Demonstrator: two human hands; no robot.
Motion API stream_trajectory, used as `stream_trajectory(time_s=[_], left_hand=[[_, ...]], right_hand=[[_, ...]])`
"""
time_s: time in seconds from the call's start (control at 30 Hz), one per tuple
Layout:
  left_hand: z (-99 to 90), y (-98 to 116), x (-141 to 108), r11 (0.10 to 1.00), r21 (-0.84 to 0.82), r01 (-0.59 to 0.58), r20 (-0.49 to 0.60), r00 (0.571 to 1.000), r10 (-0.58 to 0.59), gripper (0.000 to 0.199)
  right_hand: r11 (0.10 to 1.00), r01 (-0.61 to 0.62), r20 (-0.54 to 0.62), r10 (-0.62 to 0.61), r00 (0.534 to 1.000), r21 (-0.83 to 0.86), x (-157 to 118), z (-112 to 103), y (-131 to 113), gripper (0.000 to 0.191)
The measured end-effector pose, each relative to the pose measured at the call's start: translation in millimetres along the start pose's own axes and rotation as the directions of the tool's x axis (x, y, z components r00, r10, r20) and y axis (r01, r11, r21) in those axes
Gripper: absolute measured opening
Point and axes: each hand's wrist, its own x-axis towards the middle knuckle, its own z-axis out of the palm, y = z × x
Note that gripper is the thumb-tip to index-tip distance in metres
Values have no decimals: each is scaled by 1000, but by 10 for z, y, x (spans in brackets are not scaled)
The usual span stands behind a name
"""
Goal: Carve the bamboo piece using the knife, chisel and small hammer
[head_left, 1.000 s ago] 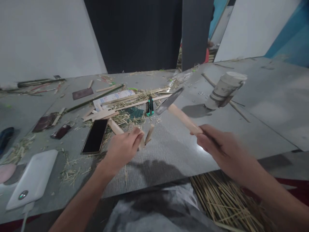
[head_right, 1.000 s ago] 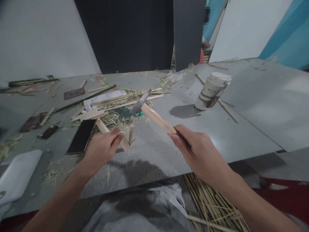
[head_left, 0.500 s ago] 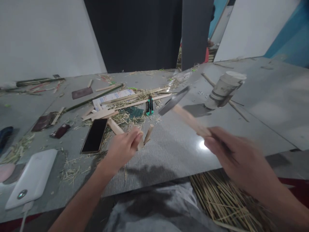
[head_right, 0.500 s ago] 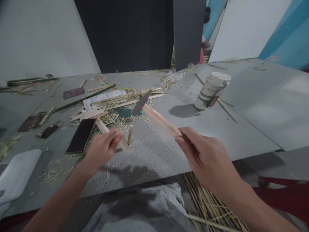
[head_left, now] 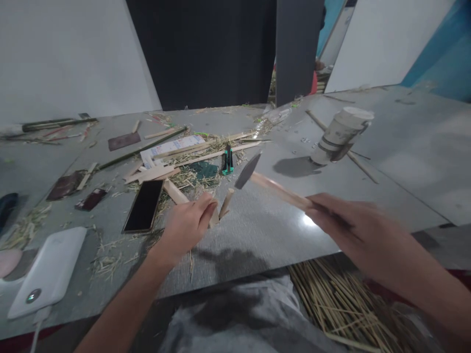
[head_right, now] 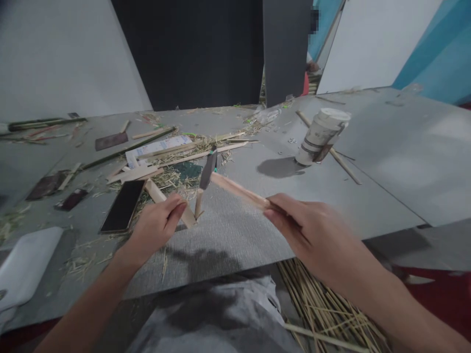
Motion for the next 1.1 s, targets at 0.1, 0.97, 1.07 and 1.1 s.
stream_trajectory(time_s=[0.1,0.97,1.07,1.1], left_hand=[[4,-1,-1,1000,-13,-21,-29,999,20,30],[-59,22,-21,1000,-4,11,4,1000,-11,26],[-61,29,-19,1000,6,13,9,1000,-13,28],[-61,31,-18,1000,-4,4,9,1000,-4,28]], right_hand=[[996,-80,-174,83,981,27,-11,66,-17,34],[996,-43,-47,47,998,77,-43,206,-68,28],[994,-67,-103,75,992,84,-50,209,-62,28],[995,-51,-45,55,997,92,-58,211,-58,28]])
